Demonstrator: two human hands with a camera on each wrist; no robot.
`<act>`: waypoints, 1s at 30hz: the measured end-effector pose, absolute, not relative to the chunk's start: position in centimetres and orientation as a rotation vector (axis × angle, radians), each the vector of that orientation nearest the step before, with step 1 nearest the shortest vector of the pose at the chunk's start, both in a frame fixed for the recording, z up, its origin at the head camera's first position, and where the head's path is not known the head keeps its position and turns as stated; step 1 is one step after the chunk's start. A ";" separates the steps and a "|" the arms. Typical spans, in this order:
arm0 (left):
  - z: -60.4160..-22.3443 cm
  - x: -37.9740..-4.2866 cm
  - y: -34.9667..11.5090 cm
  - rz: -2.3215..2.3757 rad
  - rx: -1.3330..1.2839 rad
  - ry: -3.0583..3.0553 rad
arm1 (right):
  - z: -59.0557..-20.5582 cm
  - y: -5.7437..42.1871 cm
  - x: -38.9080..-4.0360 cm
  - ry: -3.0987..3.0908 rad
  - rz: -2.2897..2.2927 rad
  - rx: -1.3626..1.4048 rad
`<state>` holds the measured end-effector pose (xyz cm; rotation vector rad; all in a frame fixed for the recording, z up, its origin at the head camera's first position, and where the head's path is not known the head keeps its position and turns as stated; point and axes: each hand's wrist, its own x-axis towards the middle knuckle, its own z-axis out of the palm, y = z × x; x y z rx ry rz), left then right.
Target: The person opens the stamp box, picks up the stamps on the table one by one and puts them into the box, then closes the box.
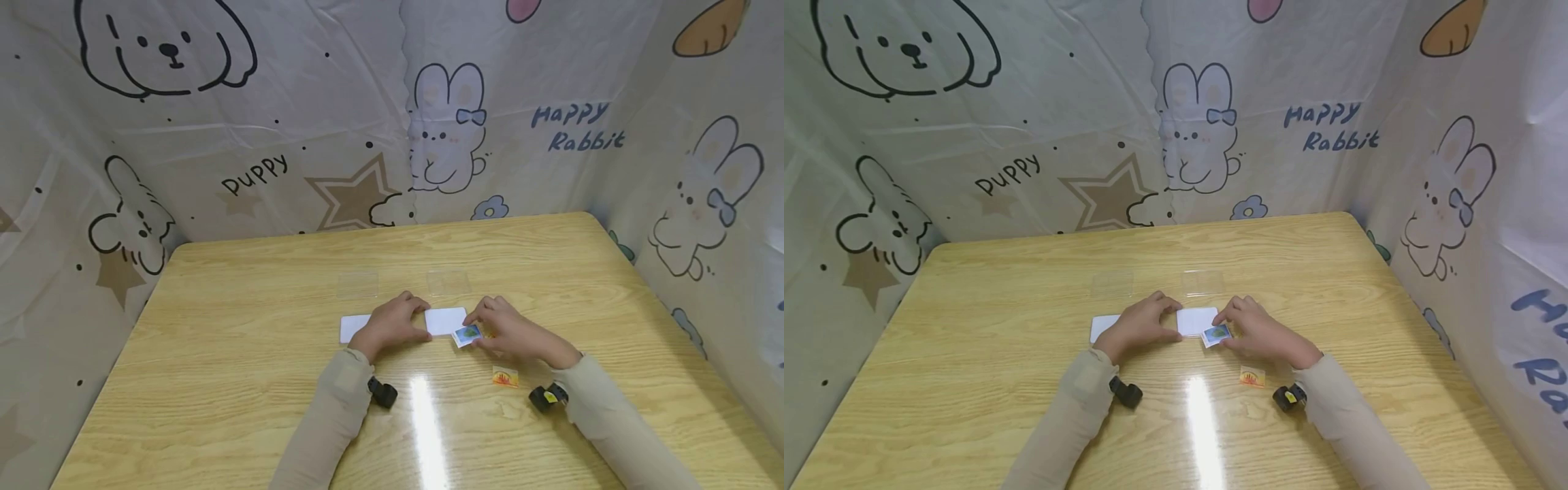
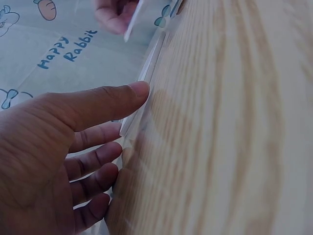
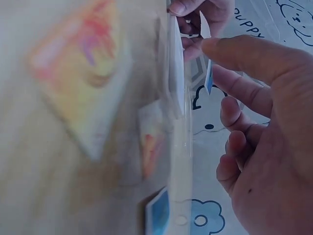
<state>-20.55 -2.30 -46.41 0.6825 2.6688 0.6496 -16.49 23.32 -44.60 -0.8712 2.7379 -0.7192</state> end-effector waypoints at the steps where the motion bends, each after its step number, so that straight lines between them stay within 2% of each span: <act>1: -46.4 -20.6 -2.3 0.652 0.681 2.667 | -44.5 23.2 -16.8 2.733 -0.719 -0.877; 12: -46.3 -20.6 -2.5 0.665 0.680 2.656 | -44.3 21.2 -19.5 2.704 -0.702 -0.866; 30: -46.2 -20.6 -2.5 0.692 0.668 2.643 | -45.4 19.8 -21.2 2.652 -0.697 -0.940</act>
